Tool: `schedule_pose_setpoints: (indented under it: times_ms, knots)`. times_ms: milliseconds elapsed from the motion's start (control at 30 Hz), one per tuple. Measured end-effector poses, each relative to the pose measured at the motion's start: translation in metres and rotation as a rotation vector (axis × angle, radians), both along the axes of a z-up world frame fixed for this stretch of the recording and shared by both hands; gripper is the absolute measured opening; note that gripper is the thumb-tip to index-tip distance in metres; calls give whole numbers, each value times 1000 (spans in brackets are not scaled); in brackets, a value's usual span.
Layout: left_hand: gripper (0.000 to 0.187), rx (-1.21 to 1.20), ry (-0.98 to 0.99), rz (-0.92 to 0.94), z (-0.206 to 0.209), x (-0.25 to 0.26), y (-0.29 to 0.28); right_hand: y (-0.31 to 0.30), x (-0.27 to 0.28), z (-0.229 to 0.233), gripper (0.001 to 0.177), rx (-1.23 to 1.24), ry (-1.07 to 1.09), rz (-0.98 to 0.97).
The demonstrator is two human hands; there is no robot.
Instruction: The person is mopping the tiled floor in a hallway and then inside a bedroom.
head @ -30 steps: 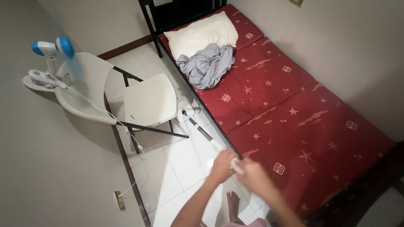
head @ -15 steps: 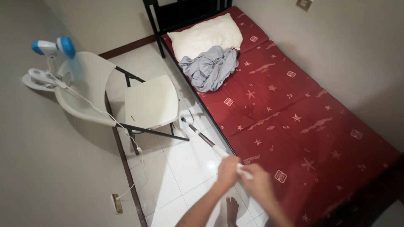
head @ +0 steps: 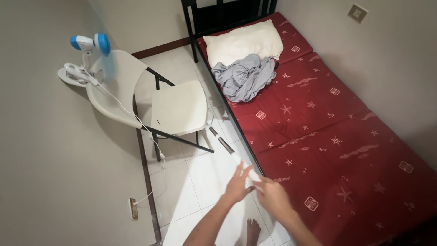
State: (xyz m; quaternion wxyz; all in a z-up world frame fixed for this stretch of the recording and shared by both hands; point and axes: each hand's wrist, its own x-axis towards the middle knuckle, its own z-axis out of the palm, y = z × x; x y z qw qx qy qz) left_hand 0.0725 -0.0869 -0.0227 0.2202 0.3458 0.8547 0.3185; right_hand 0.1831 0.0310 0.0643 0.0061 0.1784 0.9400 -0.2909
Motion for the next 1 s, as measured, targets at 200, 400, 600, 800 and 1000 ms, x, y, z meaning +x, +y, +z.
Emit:
schedule_pose_setpoints:
  times_ms: [200, 400, 600, 800, 1000]
  knots:
    - [64, 277, 46, -3, -4, 31, 43, 12, 73, 101, 39, 75, -96, -35]
    - [28, 517, 72, -117, 10, 41, 15, -46, 73, 139, 31, 262, -184, -79]
    - [67, 441, 121, 5, -15, 7, -62, -109, 24, 22, 19, 163, -14, 339]
    - [97, 133, -132, 265, -39, 22, -101, -62, -68, -96, 56, 320, -271, 192]
    - [108, 40, -199, 332, -12, 36, -135, -66, -62, -112, 68, 403, -260, 242]
